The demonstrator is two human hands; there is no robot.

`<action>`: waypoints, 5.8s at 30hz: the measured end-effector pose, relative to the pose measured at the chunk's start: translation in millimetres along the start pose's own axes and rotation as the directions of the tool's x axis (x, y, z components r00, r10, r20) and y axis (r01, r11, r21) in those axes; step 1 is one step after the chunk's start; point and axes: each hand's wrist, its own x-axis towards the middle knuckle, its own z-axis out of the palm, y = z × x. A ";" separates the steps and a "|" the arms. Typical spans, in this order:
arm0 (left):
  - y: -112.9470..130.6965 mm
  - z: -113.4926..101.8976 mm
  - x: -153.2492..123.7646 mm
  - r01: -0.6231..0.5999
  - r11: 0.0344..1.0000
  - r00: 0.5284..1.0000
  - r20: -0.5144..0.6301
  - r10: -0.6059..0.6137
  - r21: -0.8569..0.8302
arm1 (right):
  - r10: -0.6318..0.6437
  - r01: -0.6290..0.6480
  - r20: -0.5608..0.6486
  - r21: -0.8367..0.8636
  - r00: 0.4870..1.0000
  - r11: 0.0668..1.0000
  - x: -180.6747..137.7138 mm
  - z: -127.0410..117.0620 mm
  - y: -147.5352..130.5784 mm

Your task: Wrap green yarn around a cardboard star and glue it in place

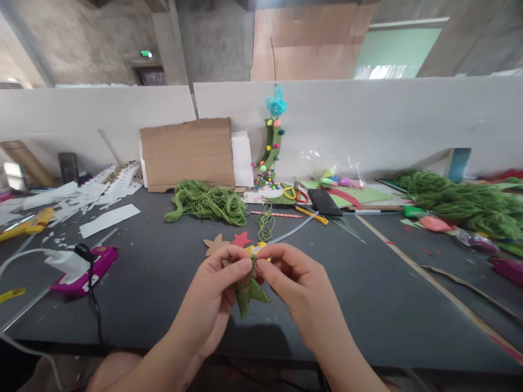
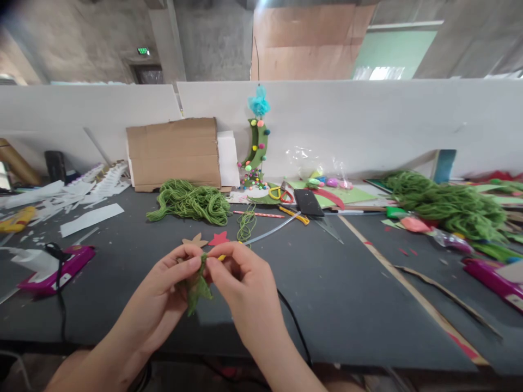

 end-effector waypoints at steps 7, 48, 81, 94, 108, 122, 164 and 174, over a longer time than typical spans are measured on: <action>-0.6 -2.4 1.2 0.116 0.990 0.990 0.089 -0.109 -0.079 | 0.141 -0.179 0.136 0.332 0.981 0.926 6.0 -0.5 4.5; 6.4 -12.4 11.3 -0.156 0.845 0.988 0.063 0.144 0.512 | 0.088 -0.086 -0.052 0.041 0.995 0.995 9.0 -3.3 10.1; 6.2 -6.7 6.6 -0.096 0.946 0.990 0.125 0.059 0.310 | 0.099 -0.098 -0.012 0.049 0.995 0.994 6.4 -9.8 4.9; 2.3 -0.9 3.6 -0.031 0.983 0.998 -0.048 0.040 0.184 | 0.202 -0.237 0.140 0.313 0.969 0.920 4.2 -5.0 1.2; -4.0 -9.5 5.2 0.149 0.989 0.980 0.137 -0.146 -0.011 | 0.196 -0.320 0.302 0.448 0.933 0.835 5.0 -9.8 2.3; 7.3 -10.7 8.1 -0.015 0.959 0.992 0.127 -0.022 0.284 | 0.134 -0.135 0.013 0.037 0.991 0.990 8.2 -8.0 4.1; -0.9 -10.5 4.6 -0.085 0.902 0.996 0.034 0.078 0.424 | 0.111 -0.112 0.053 0.024 0.992 0.993 2.8 -5.8 4.4; -2.0 -5.1 3.4 -0.126 0.954 0.988 -0.051 0.146 0.272 | 0.102 -0.111 0.131 0.065 0.986 0.992 2.2 -8.4 2.4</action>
